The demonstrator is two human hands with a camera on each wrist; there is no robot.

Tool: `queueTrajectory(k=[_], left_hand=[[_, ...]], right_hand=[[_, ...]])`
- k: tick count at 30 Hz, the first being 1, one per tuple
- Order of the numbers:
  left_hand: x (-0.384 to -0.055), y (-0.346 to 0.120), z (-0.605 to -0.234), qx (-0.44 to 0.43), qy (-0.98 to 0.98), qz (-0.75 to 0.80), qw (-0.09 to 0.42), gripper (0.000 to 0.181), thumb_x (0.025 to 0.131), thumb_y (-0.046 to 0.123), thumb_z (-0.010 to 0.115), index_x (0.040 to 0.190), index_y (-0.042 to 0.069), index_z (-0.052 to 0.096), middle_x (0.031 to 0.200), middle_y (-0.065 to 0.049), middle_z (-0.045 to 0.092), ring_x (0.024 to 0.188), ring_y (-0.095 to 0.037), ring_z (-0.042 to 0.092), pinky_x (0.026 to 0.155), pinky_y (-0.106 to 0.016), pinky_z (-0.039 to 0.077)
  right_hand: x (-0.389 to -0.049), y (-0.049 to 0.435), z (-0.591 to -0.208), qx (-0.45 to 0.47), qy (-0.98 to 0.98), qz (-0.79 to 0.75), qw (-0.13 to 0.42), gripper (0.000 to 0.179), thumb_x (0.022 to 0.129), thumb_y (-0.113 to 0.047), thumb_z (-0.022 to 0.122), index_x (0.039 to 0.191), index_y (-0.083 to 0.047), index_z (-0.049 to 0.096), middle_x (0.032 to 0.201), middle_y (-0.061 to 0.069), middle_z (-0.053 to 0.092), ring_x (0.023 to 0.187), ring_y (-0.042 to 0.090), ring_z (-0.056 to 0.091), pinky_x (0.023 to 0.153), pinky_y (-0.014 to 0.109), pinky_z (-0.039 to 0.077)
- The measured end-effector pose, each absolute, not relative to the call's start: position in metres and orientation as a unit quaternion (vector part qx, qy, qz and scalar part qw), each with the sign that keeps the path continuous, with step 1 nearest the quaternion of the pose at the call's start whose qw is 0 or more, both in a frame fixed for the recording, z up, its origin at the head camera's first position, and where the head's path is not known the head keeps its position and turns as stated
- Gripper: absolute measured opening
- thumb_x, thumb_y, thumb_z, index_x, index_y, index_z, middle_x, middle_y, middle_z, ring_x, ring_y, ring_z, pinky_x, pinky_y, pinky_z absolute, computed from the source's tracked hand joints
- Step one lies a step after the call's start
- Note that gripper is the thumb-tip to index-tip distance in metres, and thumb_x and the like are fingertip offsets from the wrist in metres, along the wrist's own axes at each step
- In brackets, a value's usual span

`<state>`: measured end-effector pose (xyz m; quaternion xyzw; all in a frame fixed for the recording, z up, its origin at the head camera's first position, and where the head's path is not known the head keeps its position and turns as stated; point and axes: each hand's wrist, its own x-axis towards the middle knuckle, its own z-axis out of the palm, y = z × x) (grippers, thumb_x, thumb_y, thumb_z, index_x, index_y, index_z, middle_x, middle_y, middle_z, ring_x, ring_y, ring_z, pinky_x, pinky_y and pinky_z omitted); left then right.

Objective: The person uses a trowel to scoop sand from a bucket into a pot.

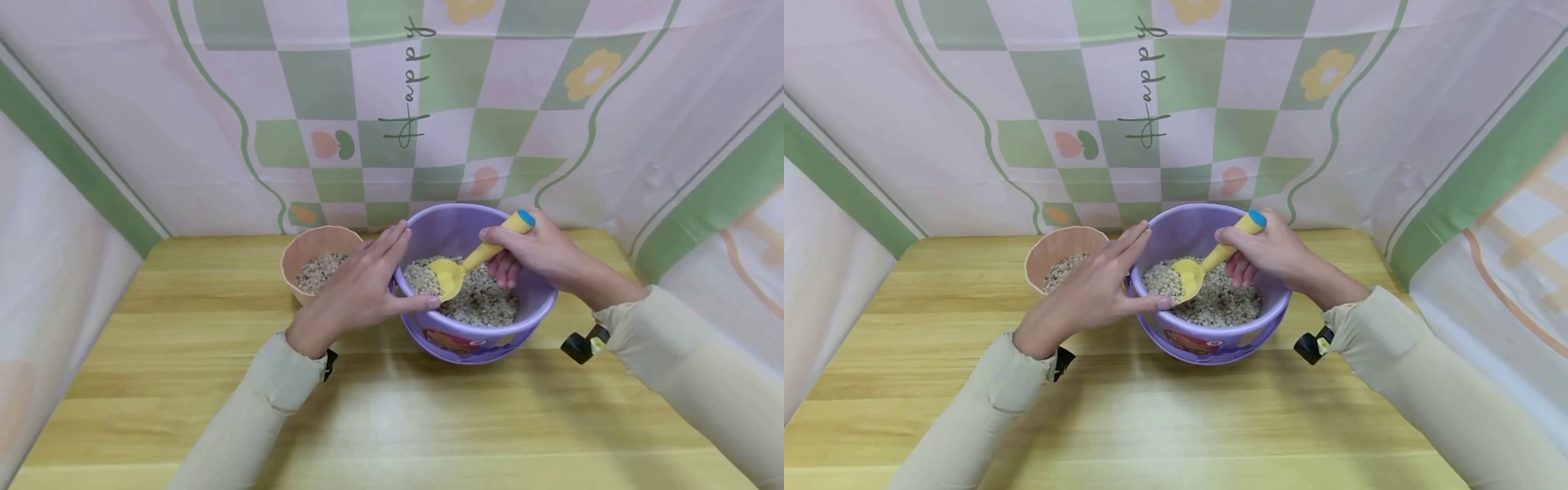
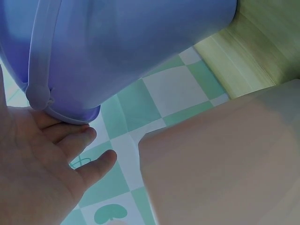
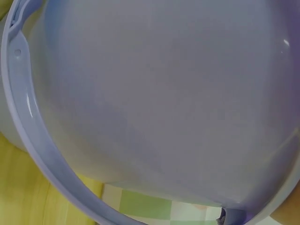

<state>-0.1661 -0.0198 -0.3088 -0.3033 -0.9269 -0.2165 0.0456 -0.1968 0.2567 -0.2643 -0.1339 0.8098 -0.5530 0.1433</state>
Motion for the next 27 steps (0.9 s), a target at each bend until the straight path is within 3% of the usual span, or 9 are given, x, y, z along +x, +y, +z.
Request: queueTrajectory(k=[27], left_hand=[[-0.1663, -0.0216, -0.3107, -0.302, -0.925, -0.225, 0.056, 0.113, 0.080, 0.086, 0.046, 0.159, 0.007, 0.023, 0.166, -0.008, 0.013, 0.147, -0.031, 0.027, 0.117, -0.047, 0.029]], right_hand=[[-0.1942, 0.2642, -0.2620, -0.146, 0.758, -0.618, 0.148, 0.032, 0.101, -0.013, 0.056, 0.089, 0.012, 0.071, 0.065, 0.021, 0.067, 0.046, 0.022, 0.064, 0.044, 0.033, 0.055]])
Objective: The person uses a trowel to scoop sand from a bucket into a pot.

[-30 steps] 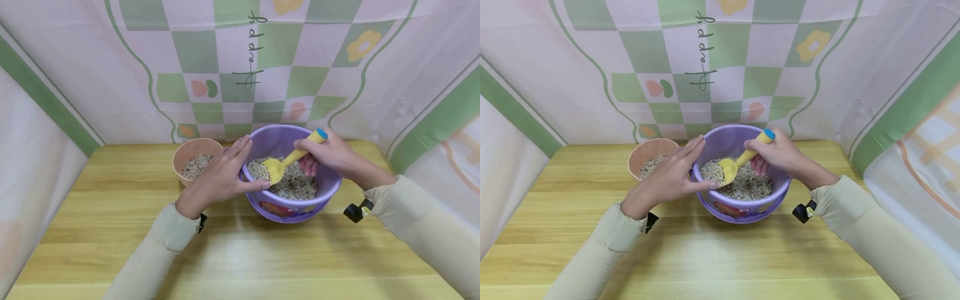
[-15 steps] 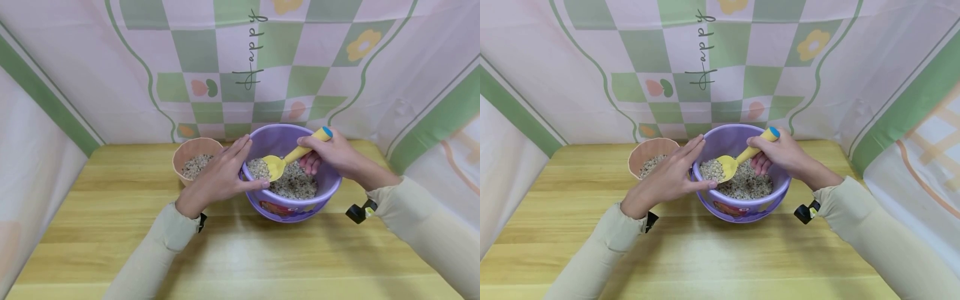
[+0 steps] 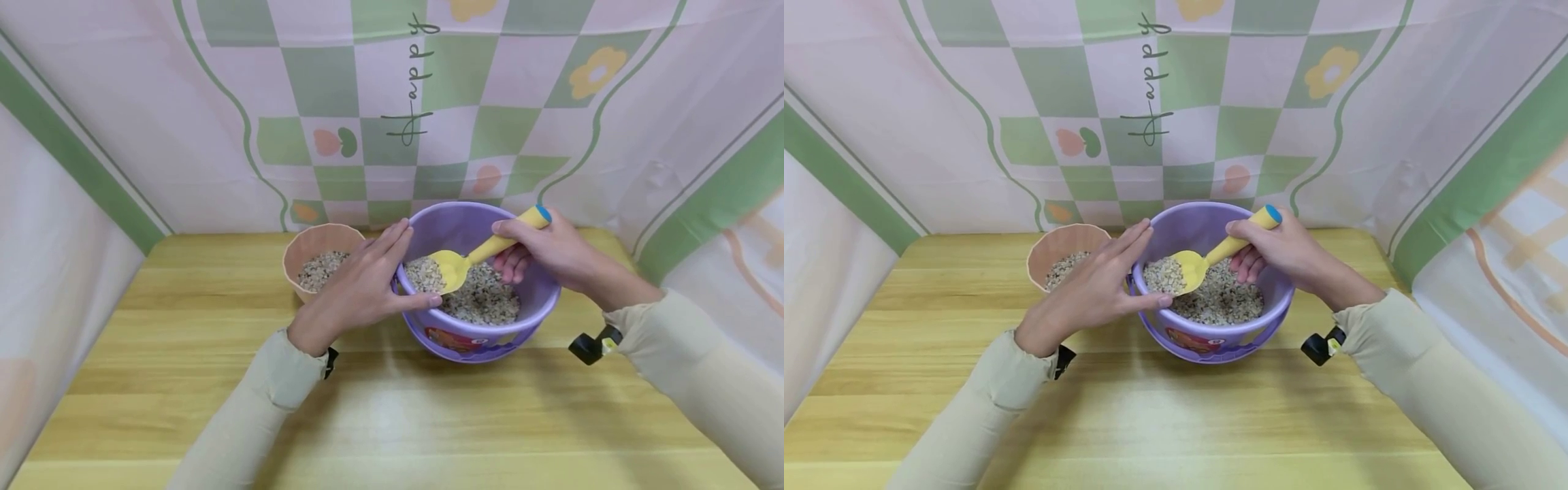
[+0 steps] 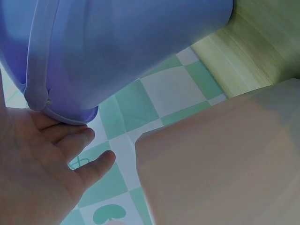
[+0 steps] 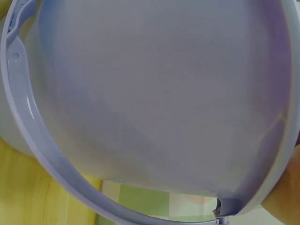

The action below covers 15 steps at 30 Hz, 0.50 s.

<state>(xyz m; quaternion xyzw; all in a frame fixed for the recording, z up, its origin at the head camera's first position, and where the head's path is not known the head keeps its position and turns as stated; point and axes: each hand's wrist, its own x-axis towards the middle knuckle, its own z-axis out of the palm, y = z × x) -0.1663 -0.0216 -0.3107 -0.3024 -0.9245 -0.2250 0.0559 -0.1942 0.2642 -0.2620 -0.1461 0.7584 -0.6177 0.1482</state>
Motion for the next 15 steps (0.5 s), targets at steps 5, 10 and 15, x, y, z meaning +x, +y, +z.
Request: queueTrajectory(k=[5, 10, 15], left_hand=[[-0.1668, -0.0208, -0.3110, -0.303, -0.924, -0.226, 0.059, 0.114, 0.080, 0.086, 0.046, 0.159, 0.007, 0.023, 0.166, -0.008, 0.013, 0.147, -0.032, 0.026, 0.117, -0.047, 0.028], [-0.1667, -0.0209, -0.3106, -0.301, -0.924, -0.230, 0.056, 0.113, 0.080, 0.086, 0.047, 0.159, 0.008, 0.022, 0.166, -0.007, 0.012, 0.148, -0.031, 0.025, 0.117, -0.047, 0.027], [-0.1664, -0.0209, -0.3111, -0.301, -0.924, -0.230, 0.055, 0.113, 0.080, 0.085, 0.048, 0.159, 0.008, 0.022, 0.166, -0.008, 0.012, 0.147, -0.031, 0.026, 0.117, -0.047, 0.027]], right_hand=[[-0.1935, 0.2663, -0.2616, -0.155, 0.740, -0.637, 0.151, 0.031, 0.102, -0.012, 0.056, 0.088, 0.012, 0.072, 0.065, 0.022, 0.068, 0.047, 0.022, 0.065, 0.045, 0.034, 0.055], [-0.1940, 0.2678, -0.2628, -0.165, 0.715, -0.662, 0.153, 0.032, 0.102, -0.009, 0.055, 0.088, 0.014, 0.072, 0.065, 0.024, 0.067, 0.048, 0.023, 0.066, 0.044, 0.033, 0.055], [-0.1937, 0.2692, -0.2640, -0.160, 0.709, -0.670, 0.153, 0.031, 0.102, -0.008, 0.054, 0.087, 0.012, 0.073, 0.065, 0.023, 0.068, 0.048, 0.023, 0.066, 0.044, 0.032, 0.055]])
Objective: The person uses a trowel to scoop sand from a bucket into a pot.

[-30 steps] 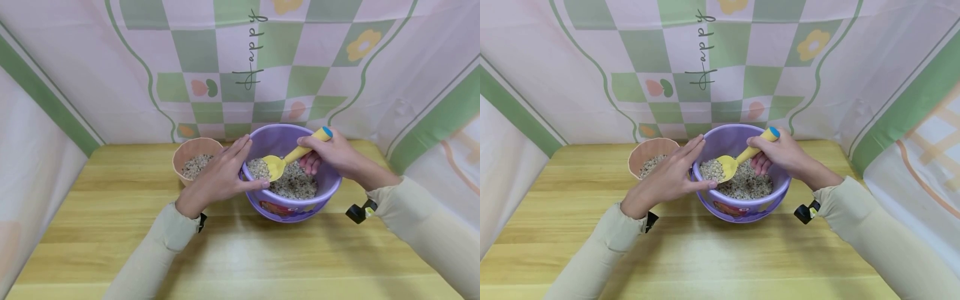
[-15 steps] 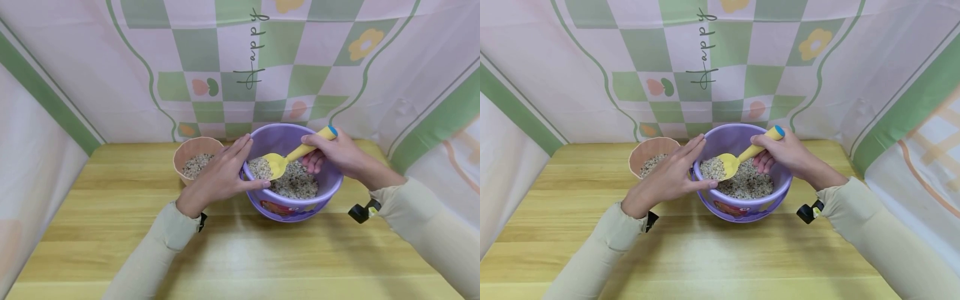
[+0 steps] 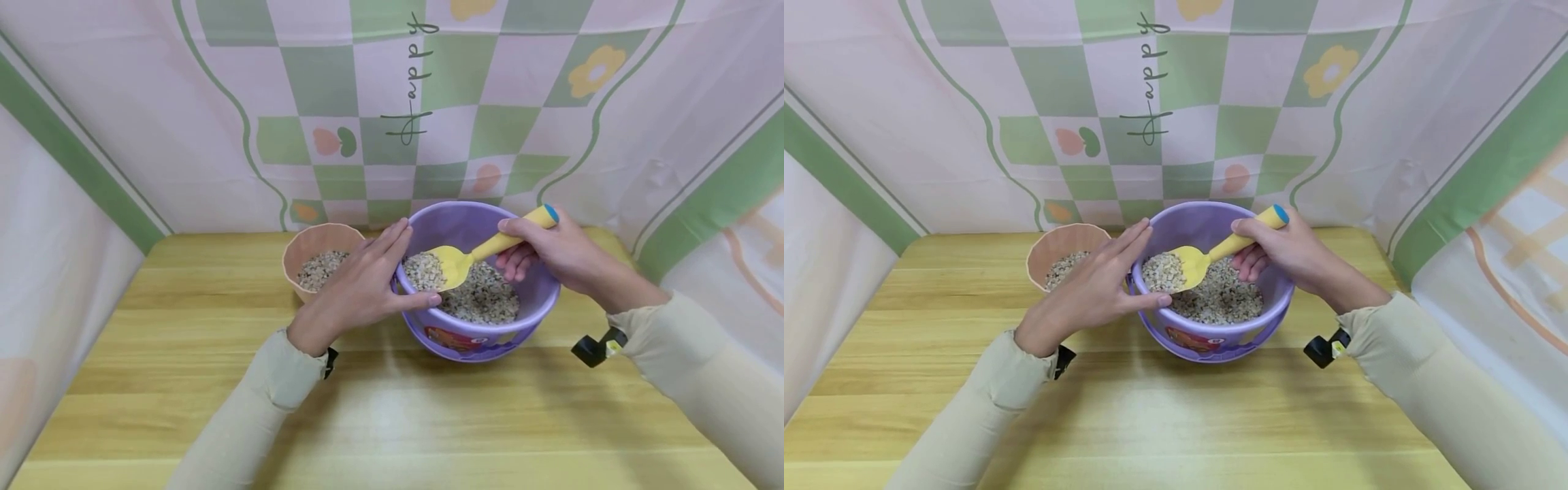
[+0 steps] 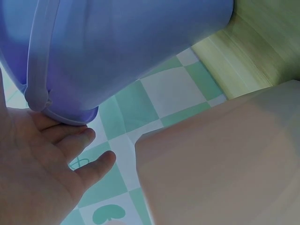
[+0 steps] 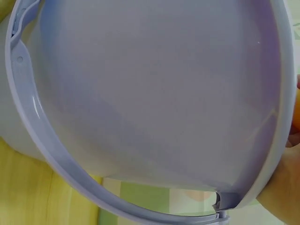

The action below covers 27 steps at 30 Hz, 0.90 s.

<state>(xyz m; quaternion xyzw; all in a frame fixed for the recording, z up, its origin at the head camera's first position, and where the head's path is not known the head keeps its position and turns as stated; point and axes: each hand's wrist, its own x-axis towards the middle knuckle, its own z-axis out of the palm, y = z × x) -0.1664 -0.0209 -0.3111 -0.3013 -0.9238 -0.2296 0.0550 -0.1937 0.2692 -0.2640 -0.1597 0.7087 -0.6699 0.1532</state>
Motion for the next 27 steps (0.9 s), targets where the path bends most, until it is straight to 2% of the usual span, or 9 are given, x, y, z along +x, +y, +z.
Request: queueTrajectory(k=[27], left_hand=[[-0.167, -0.022, -0.312, -0.299, -0.924, -0.232, 0.052, 0.113, 0.081, 0.084, 0.049, 0.159, 0.007, 0.020, 0.166, -0.007, 0.011, 0.148, -0.029, 0.024, 0.118, -0.046, 0.025]], right_hand=[[-0.190, 0.285, -0.261, -0.167, 0.682, -0.696, 0.150, 0.034, 0.105, -0.009, 0.049, 0.088, 0.006, 0.074, 0.069, 0.018, 0.070, 0.052, 0.021, 0.067, 0.046, 0.029, 0.055]])
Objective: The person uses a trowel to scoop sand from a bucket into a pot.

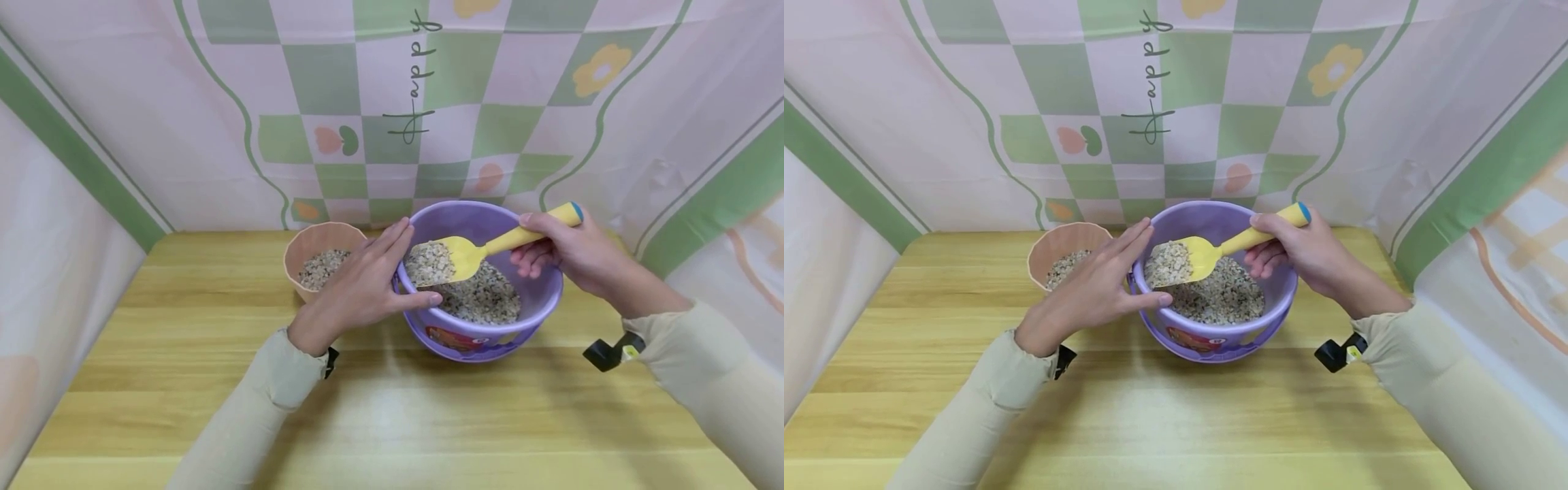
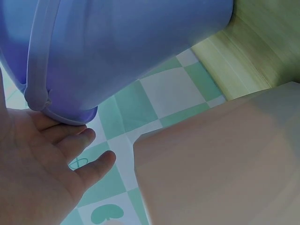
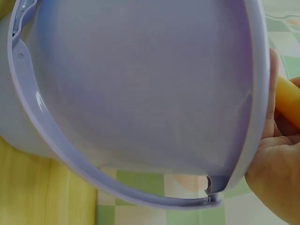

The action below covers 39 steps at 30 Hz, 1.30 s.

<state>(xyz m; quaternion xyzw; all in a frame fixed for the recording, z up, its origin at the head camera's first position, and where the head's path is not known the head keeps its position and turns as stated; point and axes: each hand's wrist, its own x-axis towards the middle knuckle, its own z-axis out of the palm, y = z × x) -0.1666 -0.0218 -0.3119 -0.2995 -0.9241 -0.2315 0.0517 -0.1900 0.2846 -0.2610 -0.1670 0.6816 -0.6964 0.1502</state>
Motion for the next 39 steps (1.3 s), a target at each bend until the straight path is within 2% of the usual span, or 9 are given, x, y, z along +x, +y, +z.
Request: queueTrajectory(k=[11, 19, 39], left_hand=[[-0.165, -0.022, -0.312, -0.294, -0.925, -0.239, 0.043, 0.114, 0.080, 0.085, 0.047, 0.159, 0.008, 0.020, 0.166, -0.005, 0.010, 0.149, -0.030, 0.022, 0.118, -0.047, 0.024], [-0.166, -0.021, -0.313, -0.290, -0.924, -0.244, 0.039, 0.114, 0.080, 0.086, 0.047, 0.160, 0.010, 0.018, 0.167, -0.003, 0.008, 0.149, -0.029, 0.021, 0.119, -0.046, 0.023], [-0.164, -0.022, -0.311, -0.288, -0.923, -0.251, 0.028, 0.116, 0.078, 0.089, 0.044, 0.160, 0.011, 0.017, 0.167, 0.000, 0.005, 0.150, -0.027, 0.019, 0.119, -0.047, 0.022]], right_hand=[[-0.190, 0.296, -0.266, -0.171, 0.671, -0.708, 0.142, 0.037, 0.105, -0.009, 0.046, 0.086, 0.005, 0.075, 0.068, 0.017, 0.071, 0.051, 0.019, 0.067, 0.045, 0.028, 0.054], [-0.189, 0.303, -0.268, -0.186, 0.646, -0.726, 0.147, 0.039, 0.106, -0.005, 0.040, 0.091, 0.007, 0.075, 0.070, 0.017, 0.071, 0.053, 0.020, 0.068, 0.047, 0.027, 0.055], [-0.188, 0.314, -0.267, -0.207, 0.603, -0.758, 0.137, 0.044, 0.108, -0.009, 0.036, 0.093, 0.010, 0.073, 0.071, 0.019, 0.071, 0.054, 0.022, 0.068, 0.048, 0.028, 0.055]])
